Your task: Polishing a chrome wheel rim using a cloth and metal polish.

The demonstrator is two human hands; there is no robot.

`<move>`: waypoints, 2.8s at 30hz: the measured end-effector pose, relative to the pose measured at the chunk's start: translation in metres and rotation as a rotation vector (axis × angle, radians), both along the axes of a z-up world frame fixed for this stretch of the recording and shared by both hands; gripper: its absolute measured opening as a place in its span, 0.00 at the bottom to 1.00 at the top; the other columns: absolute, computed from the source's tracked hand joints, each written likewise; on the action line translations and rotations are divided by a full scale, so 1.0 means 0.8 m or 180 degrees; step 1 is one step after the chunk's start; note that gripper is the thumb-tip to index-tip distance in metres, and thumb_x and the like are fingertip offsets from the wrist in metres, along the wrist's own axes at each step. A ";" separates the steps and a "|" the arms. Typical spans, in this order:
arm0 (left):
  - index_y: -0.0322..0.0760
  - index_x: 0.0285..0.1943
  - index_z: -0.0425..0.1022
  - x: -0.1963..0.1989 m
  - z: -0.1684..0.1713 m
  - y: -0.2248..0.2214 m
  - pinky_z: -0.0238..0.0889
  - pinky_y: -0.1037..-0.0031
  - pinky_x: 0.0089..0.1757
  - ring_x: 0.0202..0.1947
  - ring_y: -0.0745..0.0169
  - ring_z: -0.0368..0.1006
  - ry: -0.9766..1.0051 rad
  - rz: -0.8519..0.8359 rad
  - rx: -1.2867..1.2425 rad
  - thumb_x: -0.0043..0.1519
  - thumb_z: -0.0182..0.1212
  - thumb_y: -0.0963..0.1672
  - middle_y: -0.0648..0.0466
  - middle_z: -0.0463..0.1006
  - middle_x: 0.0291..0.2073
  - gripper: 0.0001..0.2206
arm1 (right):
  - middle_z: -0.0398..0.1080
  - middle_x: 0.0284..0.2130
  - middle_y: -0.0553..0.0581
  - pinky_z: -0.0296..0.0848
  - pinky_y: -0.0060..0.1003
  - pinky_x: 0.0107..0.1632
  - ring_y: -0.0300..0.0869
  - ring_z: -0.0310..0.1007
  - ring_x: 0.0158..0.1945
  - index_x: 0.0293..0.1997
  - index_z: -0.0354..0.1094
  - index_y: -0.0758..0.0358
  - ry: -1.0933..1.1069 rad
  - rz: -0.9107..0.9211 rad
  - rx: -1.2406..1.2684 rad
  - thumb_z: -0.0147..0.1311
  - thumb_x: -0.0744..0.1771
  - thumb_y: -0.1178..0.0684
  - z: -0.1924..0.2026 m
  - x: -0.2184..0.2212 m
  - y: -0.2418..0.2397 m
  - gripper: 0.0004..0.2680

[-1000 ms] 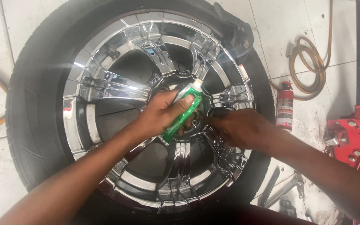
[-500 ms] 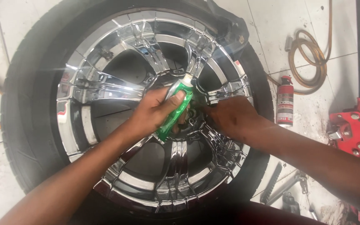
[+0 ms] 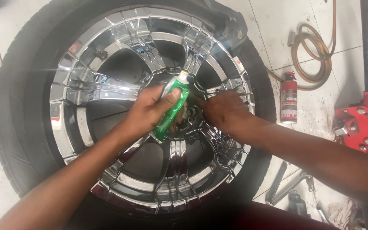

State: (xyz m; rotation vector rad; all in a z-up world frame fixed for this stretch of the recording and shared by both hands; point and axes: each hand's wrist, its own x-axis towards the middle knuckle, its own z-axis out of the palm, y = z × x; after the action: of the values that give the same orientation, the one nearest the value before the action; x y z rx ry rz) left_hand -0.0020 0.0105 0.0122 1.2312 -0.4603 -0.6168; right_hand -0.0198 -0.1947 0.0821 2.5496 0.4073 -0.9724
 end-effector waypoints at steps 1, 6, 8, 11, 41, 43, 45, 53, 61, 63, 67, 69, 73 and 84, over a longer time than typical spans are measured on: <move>0.32 0.43 0.74 0.000 0.000 0.000 0.68 0.77 0.23 0.20 0.69 0.75 -0.0004 -0.0010 0.0005 0.71 0.49 0.53 0.54 0.77 0.24 0.20 | 0.76 0.31 0.64 0.76 0.48 0.37 0.54 0.79 0.34 0.78 0.40 0.43 -0.0004 -0.0010 0.0005 0.44 0.69 0.52 -0.002 -0.003 -0.003 0.26; 0.33 0.47 0.75 0.000 0.005 0.002 0.67 0.78 0.23 0.20 0.70 0.74 -0.0048 0.0033 0.0025 0.70 0.48 0.53 0.55 0.77 0.25 0.20 | 0.77 0.31 0.62 0.76 0.47 0.34 0.53 0.80 0.33 0.79 0.38 0.51 -0.0206 0.0166 -0.0131 0.45 0.69 0.54 -0.029 -0.015 -0.018 0.27; 0.33 0.46 0.75 0.000 0.005 0.001 0.67 0.78 0.22 0.20 0.70 0.75 -0.0047 0.0055 0.0108 0.70 0.48 0.53 0.55 0.77 0.24 0.19 | 0.76 0.31 0.63 0.76 0.47 0.34 0.54 0.79 0.33 0.79 0.38 0.51 -0.0185 0.0097 -0.0065 0.47 0.68 0.52 -0.021 -0.012 -0.009 0.28; 0.32 0.45 0.75 0.000 0.003 0.000 0.67 0.78 0.22 0.20 0.70 0.75 -0.0031 0.0058 0.0120 0.70 0.48 0.52 0.55 0.77 0.24 0.19 | 0.75 0.29 0.63 0.75 0.48 0.33 0.54 0.79 0.32 0.78 0.39 0.49 -0.0146 -0.0011 0.0126 0.48 0.67 0.49 -0.006 -0.011 -0.008 0.28; 0.32 0.49 0.74 0.010 -0.002 -0.005 0.77 0.72 0.31 0.28 0.60 0.83 0.0143 -0.0103 0.0042 0.70 0.47 0.53 0.46 0.85 0.32 0.20 | 0.76 0.29 0.58 0.77 0.47 0.37 0.53 0.79 0.35 0.69 0.55 0.47 -0.0187 -0.0166 0.0225 0.56 0.65 0.44 0.050 -0.009 -0.022 0.24; 0.31 0.51 0.73 0.010 -0.005 -0.004 0.77 0.72 0.31 0.28 0.59 0.83 0.0081 -0.0052 -0.0124 0.70 0.47 0.53 0.46 0.84 0.32 0.20 | 0.77 0.31 0.58 0.77 0.46 0.38 0.52 0.80 0.36 0.68 0.55 0.51 -0.0399 -0.0344 0.0345 0.56 0.66 0.44 0.052 0.001 -0.028 0.23; 0.30 0.53 0.71 0.012 -0.006 -0.003 0.78 0.72 0.32 0.29 0.60 0.82 0.0087 0.0183 -0.0393 0.71 0.47 0.53 0.46 0.83 0.33 0.20 | 0.75 0.38 0.64 0.77 0.45 0.38 0.53 0.79 0.38 0.60 0.57 0.64 -0.1254 -0.0288 0.1423 0.53 0.68 0.51 0.043 0.014 -0.042 0.16; 0.30 0.53 0.70 0.009 -0.003 0.000 0.77 0.70 0.31 0.31 0.60 0.81 0.0400 0.0650 -0.0496 0.72 0.47 0.50 0.45 0.80 0.34 0.17 | 0.66 0.52 0.69 0.73 0.46 0.53 0.56 0.69 0.54 0.62 0.59 0.68 -0.1410 0.0877 0.1979 0.53 0.63 0.62 -0.039 0.022 -0.032 0.19; 0.30 0.52 0.71 0.004 0.002 0.001 0.73 0.73 0.27 0.25 0.60 0.79 0.0373 0.0567 -0.0342 0.72 0.47 0.50 0.45 0.82 0.30 0.17 | 0.66 0.54 0.63 0.64 0.51 0.53 0.54 0.63 0.56 0.51 0.72 0.61 -0.1236 0.1086 0.1043 0.58 0.59 0.57 -0.031 -0.005 -0.017 0.15; 0.29 0.50 0.73 0.005 0.000 0.001 0.74 0.73 0.27 0.24 0.60 0.80 0.0474 0.0506 -0.0364 0.70 0.49 0.51 0.45 0.82 0.30 0.19 | 0.67 0.51 0.62 0.65 0.55 0.53 0.56 0.64 0.54 0.46 0.73 0.61 -0.1095 0.0801 0.1327 0.59 0.59 0.54 -0.031 -0.011 -0.026 0.13; 0.28 0.49 0.73 0.009 -0.003 -0.001 0.76 0.72 0.29 0.30 0.61 0.81 0.0376 0.0521 -0.0524 0.72 0.50 0.52 0.46 0.80 0.33 0.20 | 0.67 0.50 0.62 0.66 0.53 0.52 0.57 0.65 0.54 0.44 0.72 0.61 -0.1115 0.0851 0.1395 0.58 0.59 0.55 -0.040 0.010 -0.022 0.12; 0.31 0.48 0.73 0.007 0.002 -0.001 0.73 0.74 0.26 0.23 0.61 0.79 0.0361 0.0503 -0.0179 0.70 0.48 0.53 0.46 0.82 0.28 0.21 | 0.67 0.50 0.62 0.69 0.49 0.56 0.56 0.66 0.56 0.49 0.70 0.63 -0.1410 0.0919 0.1380 0.56 0.62 0.58 -0.049 0.021 -0.022 0.12; 0.29 0.48 0.73 0.003 0.003 0.001 0.72 0.73 0.26 0.23 0.60 0.79 0.0421 0.0502 -0.0275 0.70 0.49 0.53 0.45 0.83 0.29 0.20 | 0.66 0.50 0.65 0.70 0.48 0.57 0.56 0.67 0.57 0.52 0.69 0.66 -0.1673 0.0942 0.1538 0.53 0.65 0.59 -0.043 0.006 -0.034 0.11; 0.29 0.47 0.74 0.006 -0.002 0.003 0.72 0.74 0.27 0.23 0.61 0.79 0.0475 0.0538 -0.0291 0.70 0.50 0.53 0.44 0.82 0.29 0.21 | 0.64 0.57 0.69 0.68 0.49 0.57 0.59 0.64 0.61 0.48 0.69 0.65 -0.1416 0.0815 0.1133 0.46 0.61 0.54 -0.068 0.012 -0.027 0.13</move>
State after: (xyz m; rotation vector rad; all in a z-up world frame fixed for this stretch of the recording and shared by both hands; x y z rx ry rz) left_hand 0.0024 0.0129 0.0105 1.1154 -0.2539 -0.5331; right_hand -0.0103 -0.2166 0.0280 2.8247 0.8028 -0.2411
